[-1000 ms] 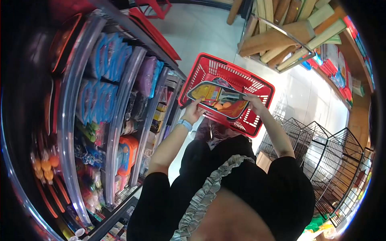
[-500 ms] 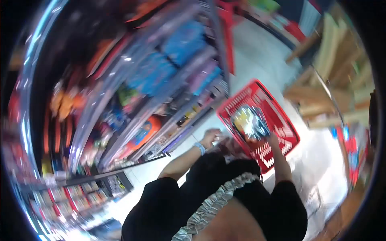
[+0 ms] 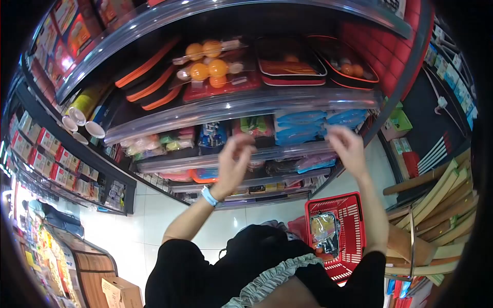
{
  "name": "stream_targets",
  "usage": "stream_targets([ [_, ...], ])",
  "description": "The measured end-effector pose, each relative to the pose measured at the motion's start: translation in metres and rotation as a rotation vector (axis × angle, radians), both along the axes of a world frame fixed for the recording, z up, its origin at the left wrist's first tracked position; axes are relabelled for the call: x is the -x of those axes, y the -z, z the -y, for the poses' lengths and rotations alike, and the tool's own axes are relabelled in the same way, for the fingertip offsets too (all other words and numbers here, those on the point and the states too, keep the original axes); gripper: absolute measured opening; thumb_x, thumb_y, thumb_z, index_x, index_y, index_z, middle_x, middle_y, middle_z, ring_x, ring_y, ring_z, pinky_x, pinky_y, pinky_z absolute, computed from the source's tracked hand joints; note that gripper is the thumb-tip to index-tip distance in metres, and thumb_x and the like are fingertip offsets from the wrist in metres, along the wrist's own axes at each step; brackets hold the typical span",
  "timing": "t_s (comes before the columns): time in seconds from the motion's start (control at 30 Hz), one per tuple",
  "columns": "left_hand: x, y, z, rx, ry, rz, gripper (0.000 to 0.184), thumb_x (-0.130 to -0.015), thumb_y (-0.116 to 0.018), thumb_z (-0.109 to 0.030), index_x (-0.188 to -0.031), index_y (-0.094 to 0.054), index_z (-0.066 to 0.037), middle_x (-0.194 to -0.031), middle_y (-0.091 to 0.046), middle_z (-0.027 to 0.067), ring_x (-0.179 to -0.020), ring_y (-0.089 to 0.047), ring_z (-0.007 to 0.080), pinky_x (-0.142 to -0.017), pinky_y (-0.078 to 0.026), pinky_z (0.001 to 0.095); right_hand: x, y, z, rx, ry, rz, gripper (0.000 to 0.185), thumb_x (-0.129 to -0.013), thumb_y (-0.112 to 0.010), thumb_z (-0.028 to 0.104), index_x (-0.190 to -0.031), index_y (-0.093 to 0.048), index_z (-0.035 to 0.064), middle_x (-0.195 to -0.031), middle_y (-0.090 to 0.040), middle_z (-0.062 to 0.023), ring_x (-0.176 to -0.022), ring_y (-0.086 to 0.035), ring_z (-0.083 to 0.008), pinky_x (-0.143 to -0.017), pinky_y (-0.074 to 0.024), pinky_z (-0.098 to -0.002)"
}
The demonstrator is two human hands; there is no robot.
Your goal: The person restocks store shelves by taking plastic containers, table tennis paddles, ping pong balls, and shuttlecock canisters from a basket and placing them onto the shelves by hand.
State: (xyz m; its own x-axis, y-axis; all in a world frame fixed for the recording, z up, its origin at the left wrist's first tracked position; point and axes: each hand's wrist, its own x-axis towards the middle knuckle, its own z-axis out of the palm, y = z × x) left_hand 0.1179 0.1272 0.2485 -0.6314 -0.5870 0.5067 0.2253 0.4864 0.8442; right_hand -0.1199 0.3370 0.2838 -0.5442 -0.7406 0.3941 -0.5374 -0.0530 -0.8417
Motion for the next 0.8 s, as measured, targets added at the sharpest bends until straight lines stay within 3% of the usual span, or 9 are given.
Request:
stream_targets([
  [0.03,-0.004,-0.023,0.015,0.054,0.004,-0.099,0.03,-0.089,-0.05,0.002,-0.119,-0.05,0.0,-0.106,-0.06,0.0089,-0.089,-0.063,0.0133,-0.077,-0.051,0.0259,-0.009,-0.036,0.024,0.045,-0.097,0.053,0.025,-0.091,-0.059,0.012,-0.112,-0.059,-0.0012,-0.091,-0.066,-0.0082,-0.078,-0.06,-0.0093,-0.068,-0.0483,-0.0231],
  [0.1,-0.016,-0.074,0.032,-0.17,-0.021,-0.226,0.04,-0.091,-0.051,-0.003,-0.129,-0.042,0.003,-0.12,-0.055,0.0157,-0.091,-0.062,0.017,-0.073,-0.052,0.0264,-0.02,-0.093,0.071,0.083,-0.331,0.099,0.038,-0.093,-0.057,0.022,-0.122,-0.052,-0.0021,-0.093,-0.065,-0.0091,-0.075,-0.06,-0.0113,-0.067,-0.0494,-0.0243],
  [0.17,-0.021,-0.107,0.052,-0.393,0.119,-0.363,0.051,-0.092,-0.053,-0.008,-0.137,-0.033,0.005,-0.127,-0.051,0.0187,-0.093,-0.063,0.0204,-0.075,-0.053,0.0271,-0.027,-0.128,0.117,0.076,-0.339,0.14,0.048,-0.092,-0.057,0.031,-0.125,-0.049,-0.0027,-0.094,-0.065,-0.011,-0.071,-0.06,-0.0119,-0.063,-0.0493,-0.0243],
  [0.33,-0.032,-0.137,0.072,-0.434,0.257,-0.34,0.057,-0.092,-0.056,-0.014,-0.14,-0.029,0.004,-0.133,-0.047,0.0193,-0.096,-0.063,0.0212,-0.078,-0.053,0.0275,-0.023,-0.169,0.204,-0.141,-0.273,0.278,0.063,-0.086,-0.063,0.047,-0.124,-0.048,-0.001,-0.096,-0.066,-0.0122,-0.066,-0.059,-0.0119,-0.056,-0.0489,-0.0243],
  [0.47,-0.033,-0.142,0.078,-0.429,0.315,-0.296,0.056,-0.092,-0.055,-0.016,-0.138,-0.03,0.003,-0.132,-0.047,0.018,-0.097,-0.063,0.0229,-0.077,-0.053,0.0287,-0.028,-0.181,0.238,-0.288,-0.234,0.313,0.064,-0.082,-0.064,0.055,-0.122,-0.052,0.0057,-0.093,-0.066,-0.0095,-0.064,-0.057,-0.0112,-0.056,-0.0463,-0.0228],
  [0.57,-0.032,-0.143,0.078,-0.464,0.372,-0.311,0.054,-0.093,-0.054,-0.019,-0.137,-0.031,0.003,-0.131,-0.047,0.0179,-0.097,-0.064,0.0242,-0.077,-0.053,0.0298,-0.035,-0.189,0.247,-0.335,-0.243,0.271,0.052,-0.083,-0.065,0.051,-0.113,-0.059,0.0093,-0.09,-0.065,-0.005,-0.065,-0.057,-0.0106,-0.058,-0.0448,-0.0227],
  [0.7,-0.024,-0.138,0.086,-0.544,0.439,-0.357,0.054,-0.096,-0.051,-0.029,-0.137,-0.031,0.001,-0.131,-0.048,0.0194,-0.097,-0.064,0.0261,-0.078,-0.053,0.0317,-0.032,-0.179,0.259,-0.174,-0.303,0.424,0.035,-0.082,-0.068,0.04,-0.103,-0.065,0.0126,-0.085,-0.062,-0.0005,-0.063,-0.052,-0.0096,-0.058,-0.0423,-0.0225],
  [0.8,-0.023,-0.137,0.088,-0.568,0.458,-0.346,0.052,-0.1,-0.037,-0.04,-0.135,-0.037,-0.001,-0.132,-0.049,0.0204,-0.102,-0.061,0.0263,-0.083,-0.052,0.033,-0.028,-0.173,0.257,-0.069,-0.295,0.611,0.017,-0.081,-0.071,0.025,-0.092,-0.065,0.0125,-0.08,-0.06,0.0013,-0.061,-0.047,-0.0091,-0.058,-0.0392,-0.0229],
])
